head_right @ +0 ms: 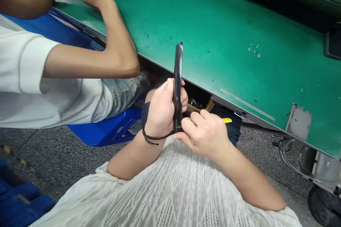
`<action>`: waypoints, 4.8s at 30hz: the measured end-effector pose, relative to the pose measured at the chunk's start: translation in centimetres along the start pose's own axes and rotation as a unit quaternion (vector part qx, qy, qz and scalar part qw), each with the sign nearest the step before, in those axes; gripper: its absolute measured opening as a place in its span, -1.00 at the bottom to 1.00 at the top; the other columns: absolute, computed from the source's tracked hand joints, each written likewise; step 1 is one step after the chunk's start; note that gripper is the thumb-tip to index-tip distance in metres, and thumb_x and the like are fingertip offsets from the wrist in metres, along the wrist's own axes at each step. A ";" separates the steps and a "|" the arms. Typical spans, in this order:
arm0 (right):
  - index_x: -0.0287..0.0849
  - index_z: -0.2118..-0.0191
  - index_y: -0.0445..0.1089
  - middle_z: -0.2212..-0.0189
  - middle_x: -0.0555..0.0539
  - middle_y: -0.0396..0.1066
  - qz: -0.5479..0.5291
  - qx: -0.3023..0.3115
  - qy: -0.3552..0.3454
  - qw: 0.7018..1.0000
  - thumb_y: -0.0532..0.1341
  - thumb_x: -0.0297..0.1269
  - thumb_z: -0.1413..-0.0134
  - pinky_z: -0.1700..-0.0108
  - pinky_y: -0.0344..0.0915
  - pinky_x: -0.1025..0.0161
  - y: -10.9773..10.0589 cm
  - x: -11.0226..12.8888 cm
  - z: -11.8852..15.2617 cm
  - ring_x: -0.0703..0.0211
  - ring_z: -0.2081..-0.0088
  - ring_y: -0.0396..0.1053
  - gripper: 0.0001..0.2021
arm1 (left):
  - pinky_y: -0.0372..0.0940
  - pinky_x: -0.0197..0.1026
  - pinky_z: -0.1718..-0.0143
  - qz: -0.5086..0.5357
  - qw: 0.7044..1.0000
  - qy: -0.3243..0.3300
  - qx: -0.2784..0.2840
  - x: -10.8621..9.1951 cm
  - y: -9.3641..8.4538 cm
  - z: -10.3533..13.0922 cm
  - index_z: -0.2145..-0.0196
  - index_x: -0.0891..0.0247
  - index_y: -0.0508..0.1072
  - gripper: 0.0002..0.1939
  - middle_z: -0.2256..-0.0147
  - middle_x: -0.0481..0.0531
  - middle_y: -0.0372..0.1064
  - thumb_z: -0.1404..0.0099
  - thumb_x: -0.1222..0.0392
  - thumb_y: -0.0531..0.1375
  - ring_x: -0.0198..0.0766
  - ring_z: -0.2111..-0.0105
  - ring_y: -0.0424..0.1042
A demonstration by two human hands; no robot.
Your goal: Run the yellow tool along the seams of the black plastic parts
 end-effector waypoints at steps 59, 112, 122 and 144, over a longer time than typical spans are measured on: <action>-0.16 0.02 0.48 0.37 -0.02 0.43 -0.405 -0.099 0.102 0.903 0.40 -0.30 -0.25 0.33 0.34 0.22 2.9 -0.2 0.8 0.21 0.38 0.37 -0.78 | 0.05 -0.38 0.58 0.264 0.956 -0.083 -0.102 2.5 -3.9 -2.2 0.32 0.24 0.28 -0.60 0.60 -0.20 -0.03 -0.62 0.01 -0.11 -0.44 0.65 0.06; -0.10 0.39 0.37 0.59 0.02 0.18 0.066 -0.133 -0.010 0.989 0.20 0.09 -0.41 0.45 -0.16 0.12 -1.7 -0.9 0.8 0.17 0.48 0.03 -0.58 | 0.04 -0.17 0.47 -0.362 0.880 0.260 0.165 0.9 -1.7 1.7 0.53 0.24 0.27 -0.47 0.60 -0.07 0.19 -0.59 0.00 -0.07 -0.34 0.58 0.17; -0.15 0.15 0.38 0.35 -0.02 0.41 -0.225 -0.109 0.095 0.964 0.28 -0.15 -0.38 0.30 0.19 0.21 -2.8 -6.4 0.7 0.21 0.39 0.26 -0.82 | 0.15 -0.21 0.41 -0.275 0.906 0.090 0.309 2.4 -0.9 2.0 0.24 0.24 0.35 -0.59 0.46 -0.05 0.30 -0.56 -0.15 0.02 -0.31 0.48 0.25; -0.12 0.53 0.19 0.58 0.02 0.08 0.073 -0.168 0.070 0.981 0.18 0.11 -0.42 0.46 -0.19 0.14 -3.3 -3.7 0.1 0.18 0.47 -0.04 -0.46 | 0.20 -0.22 0.48 -0.266 0.921 0.141 0.245 2.0 -0.2 3.0 0.27 0.24 0.42 -0.59 0.50 -0.02 0.32 -0.57 -0.11 0.03 -0.29 0.49 0.33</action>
Point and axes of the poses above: each hand's wrist, its own z-axis away from the middle knuckle, its own y-axis out of the palm, x = y × z, the point moved 7 cm from there along -z, towards the middle knuckle
